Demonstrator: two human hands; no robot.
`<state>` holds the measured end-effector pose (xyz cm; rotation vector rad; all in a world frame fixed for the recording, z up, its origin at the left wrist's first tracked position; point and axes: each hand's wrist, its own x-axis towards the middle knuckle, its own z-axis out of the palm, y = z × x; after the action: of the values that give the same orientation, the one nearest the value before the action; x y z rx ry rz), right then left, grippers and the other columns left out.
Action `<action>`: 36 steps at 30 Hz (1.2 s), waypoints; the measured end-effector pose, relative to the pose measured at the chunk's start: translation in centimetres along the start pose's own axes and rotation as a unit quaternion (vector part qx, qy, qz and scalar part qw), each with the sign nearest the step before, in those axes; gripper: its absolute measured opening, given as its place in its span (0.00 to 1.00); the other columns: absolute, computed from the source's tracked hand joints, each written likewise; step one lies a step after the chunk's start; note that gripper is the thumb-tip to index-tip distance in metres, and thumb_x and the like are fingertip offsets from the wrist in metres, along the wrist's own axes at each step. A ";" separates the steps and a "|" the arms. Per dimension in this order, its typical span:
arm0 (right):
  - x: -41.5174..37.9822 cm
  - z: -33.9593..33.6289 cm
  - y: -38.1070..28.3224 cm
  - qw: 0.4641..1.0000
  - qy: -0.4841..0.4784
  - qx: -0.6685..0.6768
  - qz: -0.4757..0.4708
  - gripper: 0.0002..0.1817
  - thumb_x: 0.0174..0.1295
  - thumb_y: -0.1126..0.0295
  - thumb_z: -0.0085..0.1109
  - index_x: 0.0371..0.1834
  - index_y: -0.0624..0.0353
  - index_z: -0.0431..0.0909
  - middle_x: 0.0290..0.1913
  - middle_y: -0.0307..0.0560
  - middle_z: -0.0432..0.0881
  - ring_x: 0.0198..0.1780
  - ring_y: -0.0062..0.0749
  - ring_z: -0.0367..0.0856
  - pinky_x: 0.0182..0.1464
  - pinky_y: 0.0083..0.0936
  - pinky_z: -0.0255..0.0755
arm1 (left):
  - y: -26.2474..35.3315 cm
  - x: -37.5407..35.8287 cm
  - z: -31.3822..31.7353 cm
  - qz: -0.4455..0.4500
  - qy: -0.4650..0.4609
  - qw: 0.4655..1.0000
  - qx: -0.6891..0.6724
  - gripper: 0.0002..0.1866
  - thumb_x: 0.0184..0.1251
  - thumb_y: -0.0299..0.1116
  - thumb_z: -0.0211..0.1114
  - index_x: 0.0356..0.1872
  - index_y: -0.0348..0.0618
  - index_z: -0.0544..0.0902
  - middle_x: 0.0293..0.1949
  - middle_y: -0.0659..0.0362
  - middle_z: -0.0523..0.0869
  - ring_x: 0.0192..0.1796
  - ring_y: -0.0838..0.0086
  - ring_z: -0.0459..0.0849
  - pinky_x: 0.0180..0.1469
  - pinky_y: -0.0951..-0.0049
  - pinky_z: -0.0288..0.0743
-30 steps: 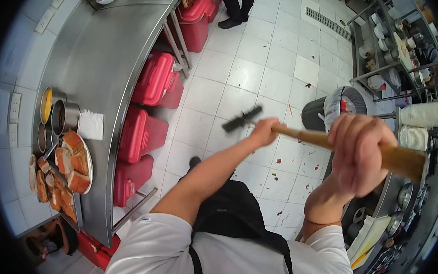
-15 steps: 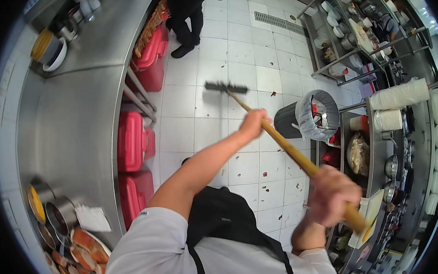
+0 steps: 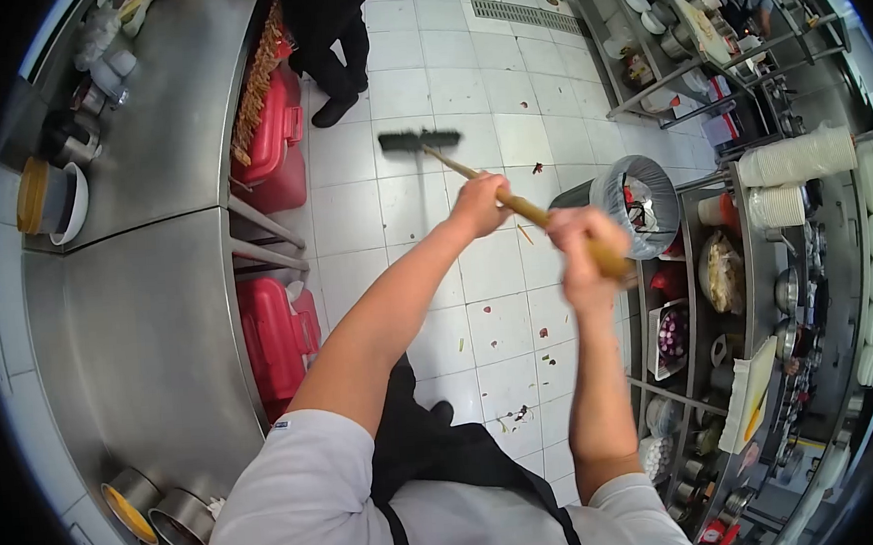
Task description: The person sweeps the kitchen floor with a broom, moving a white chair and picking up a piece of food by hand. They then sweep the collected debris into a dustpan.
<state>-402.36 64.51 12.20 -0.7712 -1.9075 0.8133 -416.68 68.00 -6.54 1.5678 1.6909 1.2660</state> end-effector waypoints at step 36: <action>20.5 -4.8 15.2 0.974 -0.074 0.173 -0.128 0.13 0.44 0.85 0.61 0.16 0.58 0.66 0.18 0.45 0.68 0.18 0.41 0.68 0.23 0.32 0.64 | -12.9 27.8 9.3 -0.107 -0.091 0.985 0.094 0.14 0.65 0.40 0.66 0.31 0.43 0.73 0.36 0.47 0.76 0.39 0.48 0.76 0.43 0.55 0.71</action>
<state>-403.52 90.48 12.02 -0.2512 -1.8750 1.0239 -420.75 98.38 -15.67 1.5061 1.8455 0.8498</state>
